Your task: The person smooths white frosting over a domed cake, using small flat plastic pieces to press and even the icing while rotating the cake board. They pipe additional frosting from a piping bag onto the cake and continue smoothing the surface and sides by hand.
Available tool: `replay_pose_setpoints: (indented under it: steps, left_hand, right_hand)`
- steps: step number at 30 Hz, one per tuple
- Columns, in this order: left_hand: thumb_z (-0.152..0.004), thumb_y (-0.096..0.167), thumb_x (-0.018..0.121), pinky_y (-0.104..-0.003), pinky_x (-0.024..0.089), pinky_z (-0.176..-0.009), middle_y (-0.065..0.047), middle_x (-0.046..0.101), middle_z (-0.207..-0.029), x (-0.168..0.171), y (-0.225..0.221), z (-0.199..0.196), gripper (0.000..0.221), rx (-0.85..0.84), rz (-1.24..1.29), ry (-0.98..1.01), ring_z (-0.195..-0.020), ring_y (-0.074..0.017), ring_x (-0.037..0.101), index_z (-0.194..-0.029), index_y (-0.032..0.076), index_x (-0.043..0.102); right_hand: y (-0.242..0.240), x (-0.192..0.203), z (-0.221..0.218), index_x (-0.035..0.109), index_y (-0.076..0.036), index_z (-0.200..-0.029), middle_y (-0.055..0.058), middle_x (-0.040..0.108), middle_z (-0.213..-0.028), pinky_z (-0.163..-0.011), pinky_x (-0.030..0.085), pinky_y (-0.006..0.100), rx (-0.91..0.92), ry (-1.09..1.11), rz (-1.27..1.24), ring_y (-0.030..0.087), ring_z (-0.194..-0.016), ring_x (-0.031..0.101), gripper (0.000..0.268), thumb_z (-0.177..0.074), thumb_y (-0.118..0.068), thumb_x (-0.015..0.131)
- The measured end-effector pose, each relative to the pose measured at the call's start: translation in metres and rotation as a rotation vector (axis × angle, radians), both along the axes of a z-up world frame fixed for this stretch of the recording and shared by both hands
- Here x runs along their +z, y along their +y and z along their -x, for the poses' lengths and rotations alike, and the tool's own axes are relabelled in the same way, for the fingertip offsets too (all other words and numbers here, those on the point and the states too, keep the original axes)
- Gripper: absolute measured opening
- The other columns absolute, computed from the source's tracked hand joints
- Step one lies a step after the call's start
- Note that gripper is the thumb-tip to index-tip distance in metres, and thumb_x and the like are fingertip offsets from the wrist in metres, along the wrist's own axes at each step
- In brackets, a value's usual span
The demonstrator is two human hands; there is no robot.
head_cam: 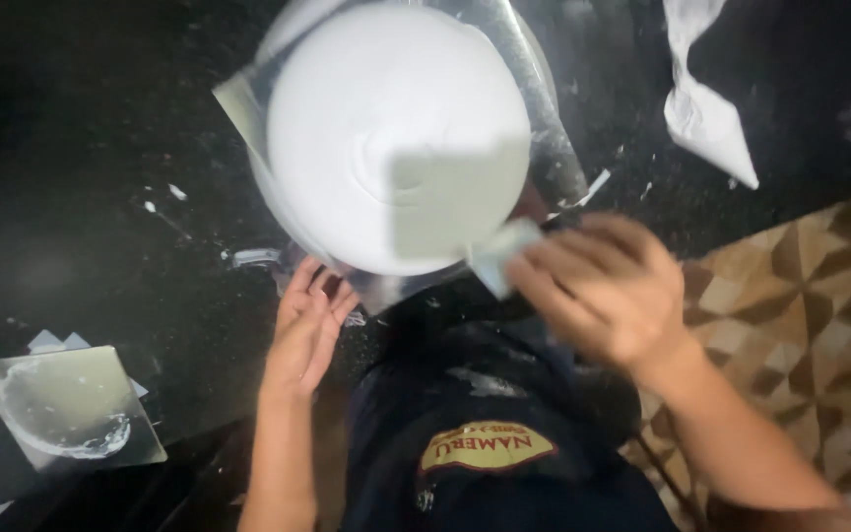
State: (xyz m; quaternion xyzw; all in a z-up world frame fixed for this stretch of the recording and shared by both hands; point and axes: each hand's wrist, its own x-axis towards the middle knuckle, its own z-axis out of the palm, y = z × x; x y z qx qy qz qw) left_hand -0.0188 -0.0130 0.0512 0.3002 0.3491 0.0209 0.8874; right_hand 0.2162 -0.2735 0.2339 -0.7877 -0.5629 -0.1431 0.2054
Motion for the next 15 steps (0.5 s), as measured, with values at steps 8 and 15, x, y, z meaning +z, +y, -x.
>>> replay_pose_setpoints:
  steps: [8,15]
  left_hand:
    - [-0.106,0.052,0.045,-0.047,0.049,-0.105,-0.022,0.067,-0.122,0.030,0.000,-0.037,0.062,0.154,0.094,-0.148,-0.118,-0.0336,0.062,-0.137,-0.001,0.052]
    - [-0.087,0.039,0.069,-0.060,0.030,-0.105,-0.032,0.055,-0.137,-0.014,0.004,-0.055,0.053,0.005,-1.917,0.521,-0.128,-0.0451,0.038,-0.130,0.007,0.067]
  right_hand:
    - [-0.030,0.048,0.073,0.073,-0.002,-0.100,0.011,0.072,-0.098,-0.085,0.058,0.042,-0.030,0.307,-0.111,0.026,-0.090,0.072,0.016,-0.084,-0.004,0.073]
    - [-0.017,0.025,0.103,0.065,0.000,-0.101,0.014,0.077,-0.105,-0.076,0.061,0.033,-0.180,0.782,-0.136,0.025,-0.089,0.079,0.017,-0.085,0.004,0.070]
